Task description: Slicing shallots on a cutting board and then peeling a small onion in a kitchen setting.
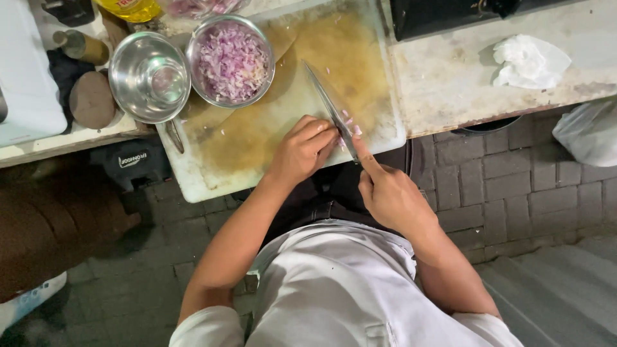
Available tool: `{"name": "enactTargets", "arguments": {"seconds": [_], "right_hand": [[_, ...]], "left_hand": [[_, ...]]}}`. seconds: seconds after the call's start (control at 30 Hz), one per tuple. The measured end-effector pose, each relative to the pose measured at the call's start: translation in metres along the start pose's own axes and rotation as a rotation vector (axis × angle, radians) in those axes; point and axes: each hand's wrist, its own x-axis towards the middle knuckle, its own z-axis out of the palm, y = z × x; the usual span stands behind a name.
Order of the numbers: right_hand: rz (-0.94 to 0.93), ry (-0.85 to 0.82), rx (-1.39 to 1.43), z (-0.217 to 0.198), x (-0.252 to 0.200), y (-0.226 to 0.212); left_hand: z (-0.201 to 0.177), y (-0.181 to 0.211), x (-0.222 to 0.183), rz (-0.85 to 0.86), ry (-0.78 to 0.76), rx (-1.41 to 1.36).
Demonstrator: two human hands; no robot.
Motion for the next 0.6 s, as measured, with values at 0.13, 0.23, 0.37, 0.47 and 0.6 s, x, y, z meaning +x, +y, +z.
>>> {"name": "enactTargets", "arguments": {"seconds": [0.13,0.23,0.37,0.47,0.6], "right_hand": [[-0.011,0.03,-0.02,0.011,0.005,0.006],[-0.027,0.074,-0.029,0.023,0.008,0.01],[-0.024,0.114,0.049,0.027,0.02,0.013],[-0.015,0.091,0.114,0.015,0.033,0.017],[-0.01,0.013,0.099,-0.008,0.032,0.007]], "left_hand": [[-0.001,0.0,0.004,0.017,-0.005,0.03],[0.001,-0.001,0.002,0.028,0.0,0.065],[0.001,0.0,-0.001,0.015,0.003,0.066],[-0.003,0.005,0.005,0.007,0.007,0.014],[0.003,0.001,-0.004,-0.002,0.041,0.007]]}}
